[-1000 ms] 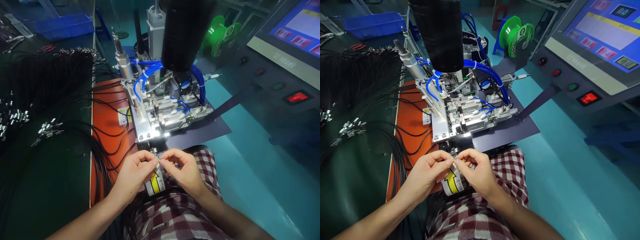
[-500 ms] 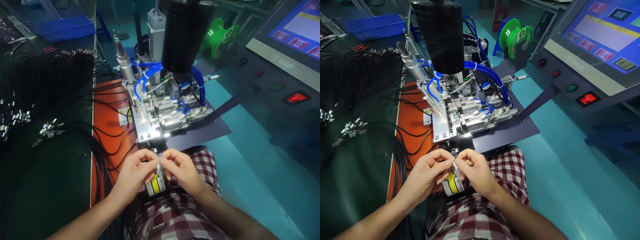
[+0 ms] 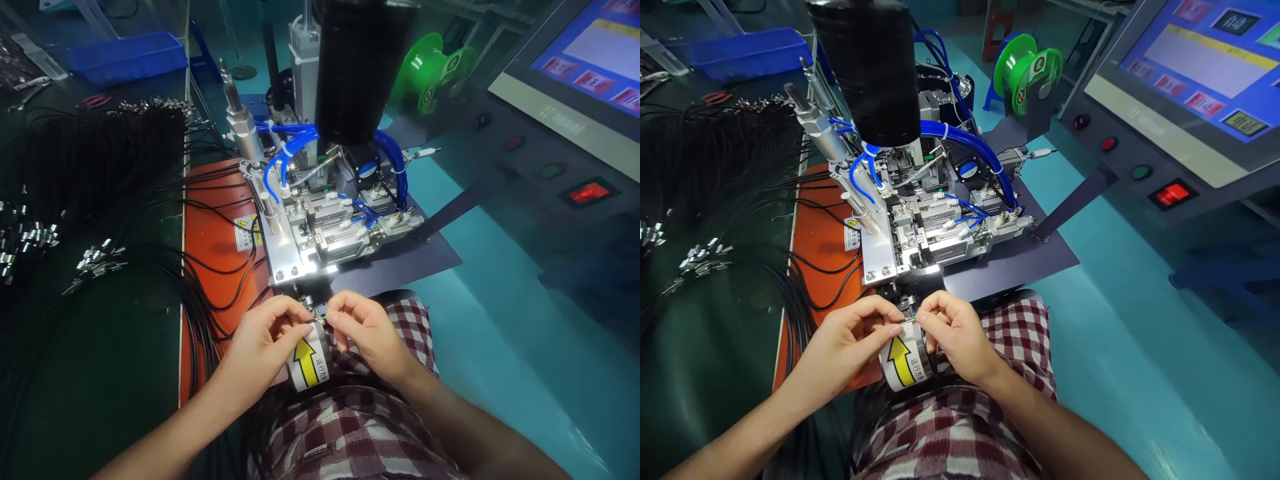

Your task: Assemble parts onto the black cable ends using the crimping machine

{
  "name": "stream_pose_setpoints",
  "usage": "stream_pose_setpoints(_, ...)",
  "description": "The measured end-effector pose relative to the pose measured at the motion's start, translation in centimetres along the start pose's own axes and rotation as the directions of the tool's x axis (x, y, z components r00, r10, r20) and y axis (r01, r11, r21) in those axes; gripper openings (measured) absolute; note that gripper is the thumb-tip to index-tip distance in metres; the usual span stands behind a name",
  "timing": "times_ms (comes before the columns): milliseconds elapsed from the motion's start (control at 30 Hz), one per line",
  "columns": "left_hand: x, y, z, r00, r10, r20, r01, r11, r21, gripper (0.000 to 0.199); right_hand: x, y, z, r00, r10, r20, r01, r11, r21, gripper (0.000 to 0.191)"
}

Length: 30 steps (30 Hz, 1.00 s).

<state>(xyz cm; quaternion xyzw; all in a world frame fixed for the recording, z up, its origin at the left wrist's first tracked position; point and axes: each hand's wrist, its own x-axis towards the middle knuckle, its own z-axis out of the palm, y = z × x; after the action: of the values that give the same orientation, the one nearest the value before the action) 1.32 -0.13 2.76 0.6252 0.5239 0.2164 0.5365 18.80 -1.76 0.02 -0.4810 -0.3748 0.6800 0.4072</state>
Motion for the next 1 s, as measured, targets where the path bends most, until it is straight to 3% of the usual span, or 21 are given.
stream_pose_setpoints(133,-0.2,-0.7,-0.2,0.958,0.283,-0.044,-0.247,0.894,0.375,0.014,1.0,0.4,0.0,0.999,0.028,0.033,-0.029,0.999,0.026,0.016)
stream_pose_setpoints(267,-0.1,-1.8,-0.2,0.911,0.411,-0.026,-0.352,0.81,0.469,0.018,2.0,1.3,0.1,0.997,0.06,0.039,-0.062,0.997,0.052,0.017)
stream_pose_setpoints(533,0.3,-2.8,-0.8,0.885,0.465,0.018,-0.412,0.765,0.495,0.024,3.1,1.5,-0.1,0.996,0.074,0.044,-0.076,0.996,0.04,0.018)
stream_pose_setpoints(733,0.5,-3.3,-0.7,0.855,0.513,0.077,-0.429,0.616,0.66,0.027,3.8,1.8,0.0,0.993,0.111,0.038,-0.112,0.993,0.03,0.02)
stream_pose_setpoints(1000,1.0,-3.4,-0.5,0.83,0.547,0.107,-0.451,0.546,0.706,0.027,3.8,2.3,-0.6,0.991,0.127,0.043,-0.127,0.992,0.006,0.022)
